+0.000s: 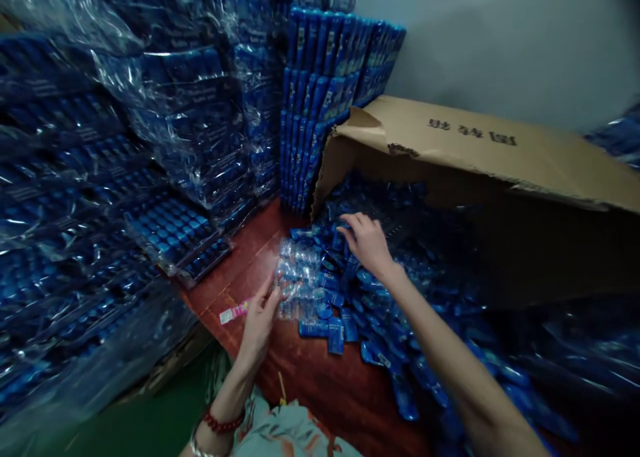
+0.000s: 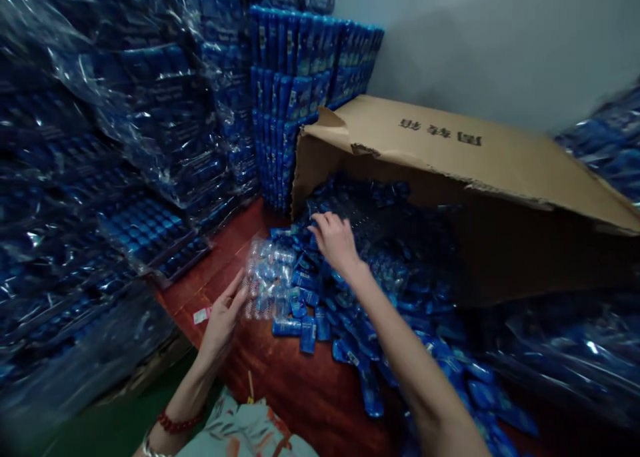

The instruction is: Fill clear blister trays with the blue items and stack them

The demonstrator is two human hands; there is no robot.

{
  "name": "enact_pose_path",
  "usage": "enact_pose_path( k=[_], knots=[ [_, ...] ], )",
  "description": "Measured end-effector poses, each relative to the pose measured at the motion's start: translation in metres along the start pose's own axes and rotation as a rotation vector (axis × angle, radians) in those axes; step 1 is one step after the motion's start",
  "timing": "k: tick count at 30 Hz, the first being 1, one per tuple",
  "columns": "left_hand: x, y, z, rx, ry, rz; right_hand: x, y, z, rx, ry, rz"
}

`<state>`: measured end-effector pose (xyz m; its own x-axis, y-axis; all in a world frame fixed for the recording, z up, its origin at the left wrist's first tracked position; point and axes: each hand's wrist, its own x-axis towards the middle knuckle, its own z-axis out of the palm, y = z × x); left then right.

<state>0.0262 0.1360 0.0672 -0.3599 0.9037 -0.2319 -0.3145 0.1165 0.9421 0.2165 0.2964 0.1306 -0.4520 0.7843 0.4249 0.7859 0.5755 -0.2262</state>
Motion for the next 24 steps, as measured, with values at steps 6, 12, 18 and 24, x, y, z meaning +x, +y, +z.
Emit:
enact_pose_path(
  k=[6, 12, 18, 24],
  knots=[
    [-0.015, -0.007, 0.021, 0.085, -0.113, 0.179, -0.063, -0.103, 0.014, 0.865, -0.221, 0.271],
    [-0.025, 0.002, 0.032, 0.150, -0.199, 0.220, -0.076, -0.103, 0.016, 1.165, -0.177, 0.480],
    [-0.035, 0.008, 0.033, 0.121, -0.265, 0.122, -0.085, -0.092, 0.005, 1.308, -0.221, 0.545],
    [-0.035, 0.000, 0.033, 0.162, -0.282, 0.120, -0.097, -0.091, 0.003, 1.287, -0.223, 0.560]
  ],
)
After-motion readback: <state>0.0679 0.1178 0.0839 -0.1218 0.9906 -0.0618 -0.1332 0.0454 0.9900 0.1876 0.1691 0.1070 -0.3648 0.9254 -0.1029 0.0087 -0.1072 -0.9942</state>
